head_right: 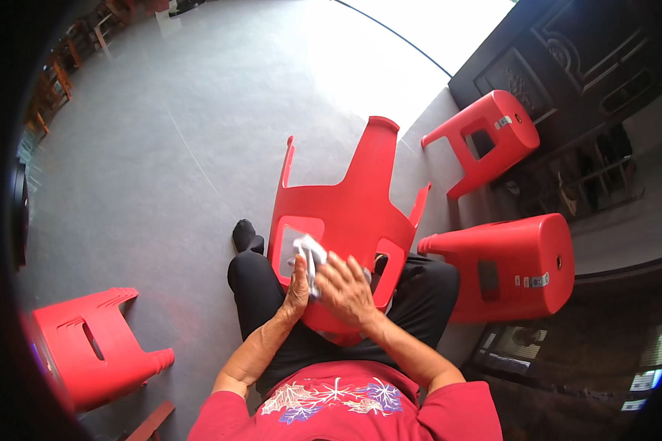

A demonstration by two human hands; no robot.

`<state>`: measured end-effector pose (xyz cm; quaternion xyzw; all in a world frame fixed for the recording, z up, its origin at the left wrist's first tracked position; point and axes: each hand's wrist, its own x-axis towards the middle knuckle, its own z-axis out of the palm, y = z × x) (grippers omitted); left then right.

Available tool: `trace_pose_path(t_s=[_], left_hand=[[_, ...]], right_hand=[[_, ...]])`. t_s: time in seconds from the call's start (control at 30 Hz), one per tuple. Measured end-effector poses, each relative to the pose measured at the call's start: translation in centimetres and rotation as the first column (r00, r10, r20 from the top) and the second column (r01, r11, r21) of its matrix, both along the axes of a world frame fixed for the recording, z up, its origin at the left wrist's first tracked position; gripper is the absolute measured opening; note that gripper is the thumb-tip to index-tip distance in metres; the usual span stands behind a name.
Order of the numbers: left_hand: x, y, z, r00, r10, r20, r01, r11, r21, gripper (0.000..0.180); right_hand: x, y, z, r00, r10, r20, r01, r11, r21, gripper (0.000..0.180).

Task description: The person sits on the floor and wipes red plastic stools with a cloth. They handle the stools one at a time, turning them over to clean the top, sides, and legs thoroughly before placing them back down.

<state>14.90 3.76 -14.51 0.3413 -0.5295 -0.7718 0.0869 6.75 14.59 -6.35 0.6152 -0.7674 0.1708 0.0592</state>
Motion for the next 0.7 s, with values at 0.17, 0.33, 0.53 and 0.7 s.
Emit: trace_pose_path(t_s=[0.17, 0.33, 0.53, 0.7], left_hand=[[-0.4, 0.2, 0.2, 0.999, -0.02, -0.029, 0.017, 0.996, -0.087, 0.09], [0.3, -0.7, -1.6, 0.976, -0.217, -0.014, 0.217, 0.975, 0.042, 0.089], [-0.2, 0.0, -0.8, 0.994, -0.018, -0.104, 0.028, 0.995, 0.098, 0.087], [0.3, -0.7, -1.1, 0.99, -0.001, -0.143, 0.037, 0.967, 0.253, 0.08]], right_hand=[[-8.2, -7.3, 1.1, 0.99, -0.093, -0.106, 0.084, 0.993, -0.088, 0.035], [-17.8, -9.3, -0.7, 0.926, -0.376, -0.04, 0.335, 0.865, -0.373, 0.038], [-18.2, -5.0, -5.5, 0.513, -0.515, 0.687, 0.806, 0.564, -0.179, 0.035], [-12.0, -3.3, -4.4, 0.748, -0.36, 0.558, 0.624, 0.668, -0.405, 0.031]])
